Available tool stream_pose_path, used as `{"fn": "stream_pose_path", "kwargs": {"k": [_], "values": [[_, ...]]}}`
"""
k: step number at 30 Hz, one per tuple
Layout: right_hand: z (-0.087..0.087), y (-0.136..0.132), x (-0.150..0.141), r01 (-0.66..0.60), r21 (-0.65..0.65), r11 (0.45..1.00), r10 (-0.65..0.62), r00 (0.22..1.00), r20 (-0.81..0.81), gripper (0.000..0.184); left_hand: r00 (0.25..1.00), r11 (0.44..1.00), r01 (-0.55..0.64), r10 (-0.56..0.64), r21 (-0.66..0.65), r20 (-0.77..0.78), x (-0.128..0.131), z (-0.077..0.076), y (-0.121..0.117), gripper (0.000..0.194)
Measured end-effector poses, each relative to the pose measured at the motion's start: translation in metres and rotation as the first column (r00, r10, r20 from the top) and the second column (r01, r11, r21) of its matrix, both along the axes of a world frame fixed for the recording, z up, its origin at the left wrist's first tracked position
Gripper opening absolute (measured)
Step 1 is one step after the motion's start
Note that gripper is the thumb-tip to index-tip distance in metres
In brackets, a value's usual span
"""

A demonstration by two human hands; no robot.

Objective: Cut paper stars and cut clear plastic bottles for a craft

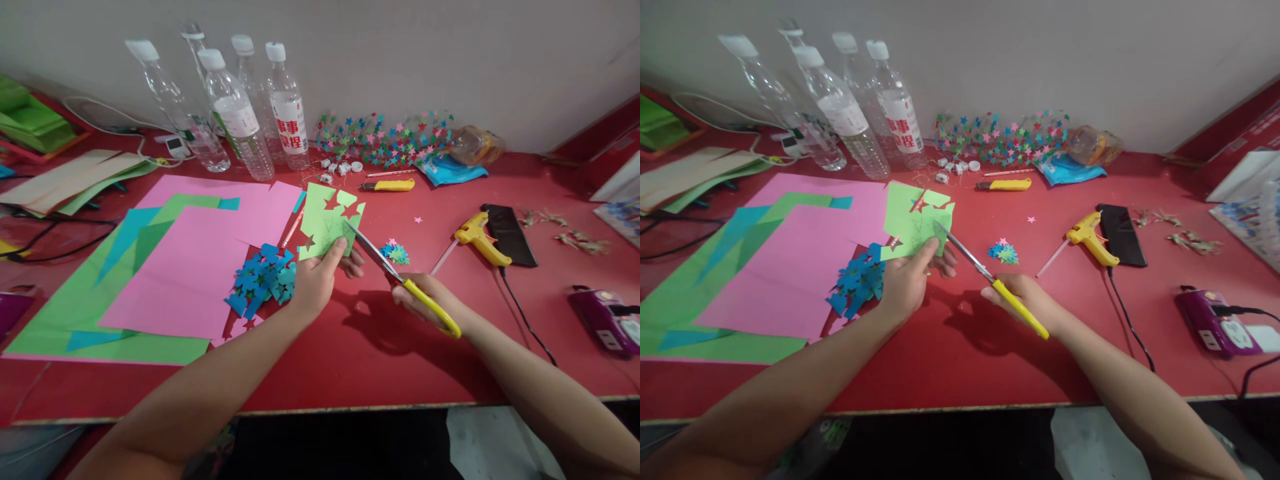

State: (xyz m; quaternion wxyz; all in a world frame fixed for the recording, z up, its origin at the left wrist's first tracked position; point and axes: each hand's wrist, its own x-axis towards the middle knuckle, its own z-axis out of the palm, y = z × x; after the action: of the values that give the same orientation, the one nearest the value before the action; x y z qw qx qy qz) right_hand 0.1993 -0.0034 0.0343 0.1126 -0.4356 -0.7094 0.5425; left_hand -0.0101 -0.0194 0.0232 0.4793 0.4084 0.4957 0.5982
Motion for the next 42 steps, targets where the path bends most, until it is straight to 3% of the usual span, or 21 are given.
{"fn": "stream_pose_path", "kwargs": {"k": [12, 27, 31, 34, 38, 42], "values": [[0.004, -0.001, -0.003, 0.016, 0.010, 1.000, -0.016, 1.000, 0.009, 0.059, 0.999, 1.000, -0.017, 0.017, 0.000, 0.038, 0.000, -0.005, 0.002, 0.033], [0.006, 0.003, -0.001, 0.032, 0.054, 0.998, -0.034, 0.998, 0.045, 0.055, 0.997, 0.998, 0.058, -0.058, 0.014, 0.053, -0.004, 0.001, 0.005, 0.031], [0.009, 0.006, 0.001, 0.022, 0.083, 0.996, -0.026, 0.999, 0.045, 0.057, 0.999, 0.993, -0.023, 0.018, 0.115, 0.039, -0.011, 0.000, 0.012, 0.025], [0.008, 0.005, 0.001, 0.041, 0.020, 0.999, -0.041, 0.999, -0.006, 0.055, 0.998, 0.991, -0.067, 0.065, 0.118, 0.021, -0.011, -0.003, 0.013, 0.027], [0.002, -0.001, 0.000, 0.051, -0.074, 0.996, -0.058, 0.993, -0.104, 0.059, 0.998, 0.998, -0.001, -0.003, 0.059, 0.065, -0.001, -0.005, 0.004, 0.033], [-0.003, -0.006, -0.002, 0.020, -0.090, 0.996, -0.035, 0.984, -0.176, 0.059, 0.986, 0.991, 0.109, -0.117, 0.076, 0.115, 0.010, -0.002, -0.006, 0.037]]}}
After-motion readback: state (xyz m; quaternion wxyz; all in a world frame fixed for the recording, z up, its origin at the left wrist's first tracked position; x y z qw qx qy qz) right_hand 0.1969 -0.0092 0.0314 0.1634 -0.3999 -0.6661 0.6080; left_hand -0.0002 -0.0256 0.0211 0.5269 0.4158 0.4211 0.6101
